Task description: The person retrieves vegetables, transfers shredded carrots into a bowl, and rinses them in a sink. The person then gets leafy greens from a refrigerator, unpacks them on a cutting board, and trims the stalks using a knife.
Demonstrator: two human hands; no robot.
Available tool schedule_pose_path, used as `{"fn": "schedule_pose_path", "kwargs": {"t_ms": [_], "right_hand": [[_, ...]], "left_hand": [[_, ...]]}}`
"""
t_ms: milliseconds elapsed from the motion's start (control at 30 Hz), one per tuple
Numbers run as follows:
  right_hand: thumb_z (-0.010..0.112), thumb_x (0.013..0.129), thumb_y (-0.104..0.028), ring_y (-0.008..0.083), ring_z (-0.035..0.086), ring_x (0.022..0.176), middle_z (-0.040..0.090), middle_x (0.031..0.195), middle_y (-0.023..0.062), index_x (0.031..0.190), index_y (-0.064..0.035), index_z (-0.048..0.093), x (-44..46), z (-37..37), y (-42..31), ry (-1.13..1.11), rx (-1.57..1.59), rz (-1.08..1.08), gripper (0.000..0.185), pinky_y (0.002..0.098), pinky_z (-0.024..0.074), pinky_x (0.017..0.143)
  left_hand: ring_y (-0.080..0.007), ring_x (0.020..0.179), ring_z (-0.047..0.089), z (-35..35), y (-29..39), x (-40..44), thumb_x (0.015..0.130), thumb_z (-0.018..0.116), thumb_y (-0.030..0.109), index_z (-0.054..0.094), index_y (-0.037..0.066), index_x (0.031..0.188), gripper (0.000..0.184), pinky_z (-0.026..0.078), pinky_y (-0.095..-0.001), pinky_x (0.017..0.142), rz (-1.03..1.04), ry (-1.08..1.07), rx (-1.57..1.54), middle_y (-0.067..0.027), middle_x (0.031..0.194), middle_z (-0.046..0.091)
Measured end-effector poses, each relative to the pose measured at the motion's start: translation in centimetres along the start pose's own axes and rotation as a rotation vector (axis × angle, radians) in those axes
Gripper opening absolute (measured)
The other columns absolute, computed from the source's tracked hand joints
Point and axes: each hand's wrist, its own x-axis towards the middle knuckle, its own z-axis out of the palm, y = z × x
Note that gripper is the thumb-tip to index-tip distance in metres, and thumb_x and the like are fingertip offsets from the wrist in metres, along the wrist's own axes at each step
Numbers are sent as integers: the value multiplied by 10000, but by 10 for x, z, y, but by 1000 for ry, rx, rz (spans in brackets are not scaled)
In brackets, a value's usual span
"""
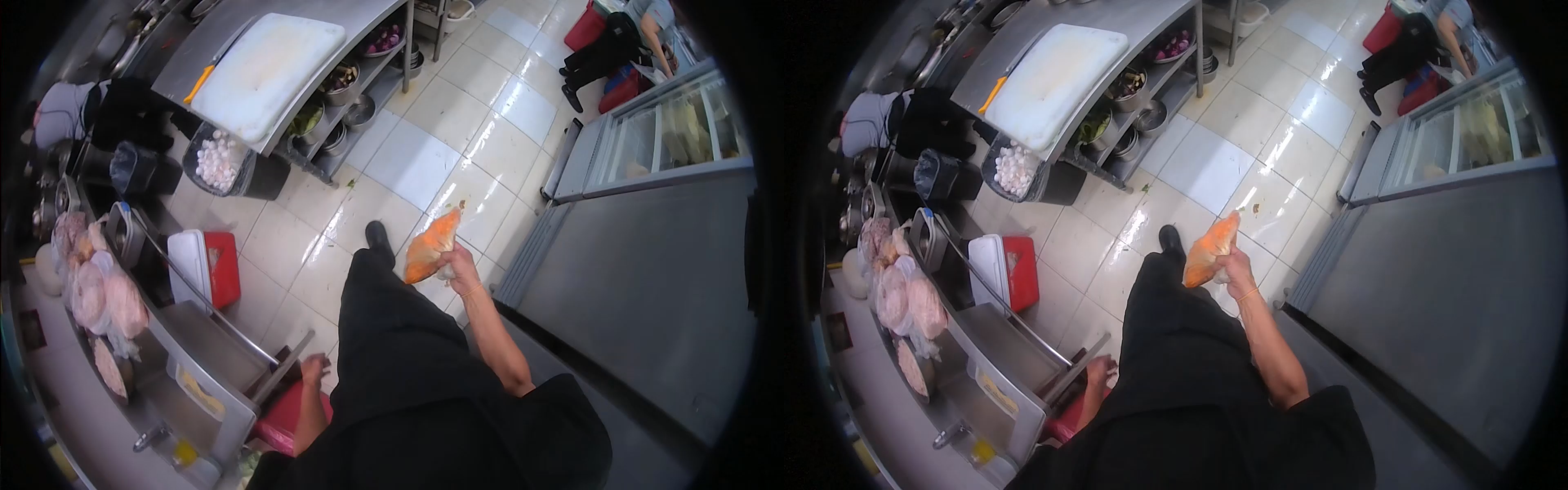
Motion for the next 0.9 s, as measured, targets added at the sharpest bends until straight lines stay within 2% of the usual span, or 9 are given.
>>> {"fn": "schedule_pose_path", "kwargs": {"t_ms": [33,133,267,400,467,600,700,767,900], "right_hand": [[516,652,77,168,599,771,620,944,93,1119,30,584,12,-2,-8,27,12,1,475,264,480,599],[495,655,78,177,596,754,612,951,101,1153,33,563,28,-4,-45,89,36,20,504,260,474,584],[487,652,69,197,586,725,606,934,113,1151,25,542,54,-18,-73,226,130,-33,504,285,481,598],[489,641,57,210,571,714,599,923,111,1129,2,527,80,-29,-95,363,321,-105,493,306,484,639],[487,649,51,216,575,757,599,983,110,1140,-11,519,112,-47,-93,401,415,-150,495,305,482,675],[486,677,30,227,571,790,592,1002,89,1126,-25,523,183,-57,-87,490,571,-189,454,313,484,686],[481,686,24,220,570,818,591,1023,82,1165,-33,519,254,-76,-67,460,725,-120,484,314,485,687],[482,676,38,216,562,832,585,1013,75,1181,-25,512,309,-78,-43,576,698,-32,510,304,483,687],[489,659,58,206,557,826,586,1015,81,1168,-3,511,409,-51,-43,616,685,30,513,299,482,691]], "left_hand": [[-216,787,652,18,56,-8,856,598,227,611,-20,1042,310,533,-376,629,11,101,-33,-122,877,658],[-235,770,652,47,147,63,862,590,223,599,-20,1066,317,531,-381,622,53,125,34,-138,870,652],[-232,768,651,119,269,150,862,604,246,600,6,1069,317,532,-381,607,-24,-74,15,-141,901,659],[-238,784,648,207,396,186,857,624,275,588,23,1094,348,534,-405,682,198,-156,285,-113,928,662],[-241,849,642,246,447,187,874,608,267,569,16,1126,358,532,-408,728,136,-242,149,-121,961,653],[-279,987,597,294,496,253,922,559,252,502,27,1222,379,496,-472,851,10,-265,52,-165,1063,605],[-290,978,595,312,512,317,922,557,263,482,41,1223,382,492,-480,858,-78,-187,-134,-163,1052,602],[-322,1011,568,311,517,366,911,572,293,447,40,1196,401,472,-492,877,-70,-225,-243,-175,1084,559],[-365,1128,527,333,563,410,877,599,428,201,0,1406,788,414,-528,990,-88,-29,-549,-217,1249,483]]}}
